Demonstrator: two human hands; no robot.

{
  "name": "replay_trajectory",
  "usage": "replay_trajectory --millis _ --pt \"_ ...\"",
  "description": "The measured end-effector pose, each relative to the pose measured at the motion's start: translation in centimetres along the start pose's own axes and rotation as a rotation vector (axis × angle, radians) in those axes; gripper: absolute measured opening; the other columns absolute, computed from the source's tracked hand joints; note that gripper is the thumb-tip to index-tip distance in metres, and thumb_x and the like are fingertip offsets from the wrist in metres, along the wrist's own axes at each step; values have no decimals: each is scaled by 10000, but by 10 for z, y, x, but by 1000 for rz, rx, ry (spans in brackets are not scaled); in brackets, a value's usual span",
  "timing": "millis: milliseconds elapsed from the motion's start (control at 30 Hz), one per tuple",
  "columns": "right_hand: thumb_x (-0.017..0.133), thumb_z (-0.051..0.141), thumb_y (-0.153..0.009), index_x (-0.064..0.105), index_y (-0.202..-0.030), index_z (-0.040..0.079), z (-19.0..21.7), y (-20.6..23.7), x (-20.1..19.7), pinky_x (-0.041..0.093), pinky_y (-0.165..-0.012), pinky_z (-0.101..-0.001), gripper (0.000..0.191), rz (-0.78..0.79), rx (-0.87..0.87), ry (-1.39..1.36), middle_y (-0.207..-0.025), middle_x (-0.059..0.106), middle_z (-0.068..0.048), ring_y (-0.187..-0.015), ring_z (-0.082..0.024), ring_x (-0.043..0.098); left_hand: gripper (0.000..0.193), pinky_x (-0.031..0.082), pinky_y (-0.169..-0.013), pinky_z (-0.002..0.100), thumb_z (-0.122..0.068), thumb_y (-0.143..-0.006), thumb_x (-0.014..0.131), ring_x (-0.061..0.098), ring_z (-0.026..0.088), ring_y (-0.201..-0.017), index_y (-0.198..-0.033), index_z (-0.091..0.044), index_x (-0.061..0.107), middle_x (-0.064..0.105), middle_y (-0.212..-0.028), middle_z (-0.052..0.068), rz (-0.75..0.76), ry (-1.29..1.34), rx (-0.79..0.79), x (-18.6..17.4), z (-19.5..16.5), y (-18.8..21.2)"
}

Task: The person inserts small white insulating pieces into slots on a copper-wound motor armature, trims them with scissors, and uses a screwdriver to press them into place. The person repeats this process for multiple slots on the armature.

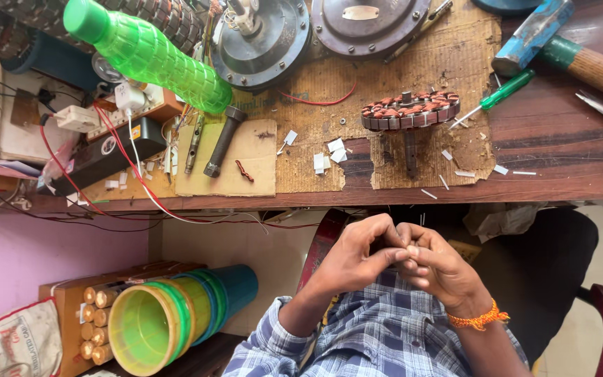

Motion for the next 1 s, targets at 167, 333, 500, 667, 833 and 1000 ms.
replay_trajectory --millis 167,333,500,667,833,1000 --pt "709 136 -975 578 -1047 19 10 3 -13 444 -527 -197 190 -61 -145 -11 -855 645 -52 -603 -60 513 121 522 -848 324 -135 -979 740 642 184 -933 -1039 -62 665 642 -954 63 103 -134 63 -1 -9 -17" --pt "723 114 -980 595 -1028 42 44 32 -32 473 -593 -244 155 -183 -399 192 -890 671 -74 -655 -91 553 465 448 -1107 419 -289 -862 839 521 283 -1290 -1254 -153 629 550 -1352 91 -3 -607 455 -40 -43 -49" --pt "699 85 -971 649 -1065 26 56 63 -50 484 -529 -266 122 -285 -499 218 -911 709 -106 -633 -116 602 649 405 -1172 461 -353 -797 865 471 319 -1363 -1359 -181 591 492 -1448 123 -73 -887 593 -57 -36 -108" --pt "689 69 -969 692 -1016 -18 58 85 -45 506 -491 -287 98 -409 -580 416 -945 732 -161 -622 -135 626 702 543 -1087 367 -184 -848 886 653 237 -1275 -1453 -215 532 718 -1299 51 -56 -511 500 -62 -15 -139" --pt "691 -11 -933 696 -1022 -39 80 110 -15 572 -674 -290 93 -597 -754 739 -1084 720 -155 -763 -150 670 910 580 -990 362 -126 -821 879 748 248 -1134 -1576 -247 385 785 -1118 66 -109 -478 509 -59 -25 -139" --pt "686 -34 -978 667 -1068 -12 109 109 19 607 -845 -282 94 -626 -970 796 -1132 725 -142 -925 -155 695 977 614 -966 384 -129 -863 852 763 258 -1127 -1638 -291 279 784 -1131 86 -100 -439 446 -55 -32 -129"
Point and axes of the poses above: each hand's wrist, its own y-axis away from the middle knuckle, its own x-axis out of the palm, z = x × y, the point moved 8 cm from there along -y, towards the middle knuckle
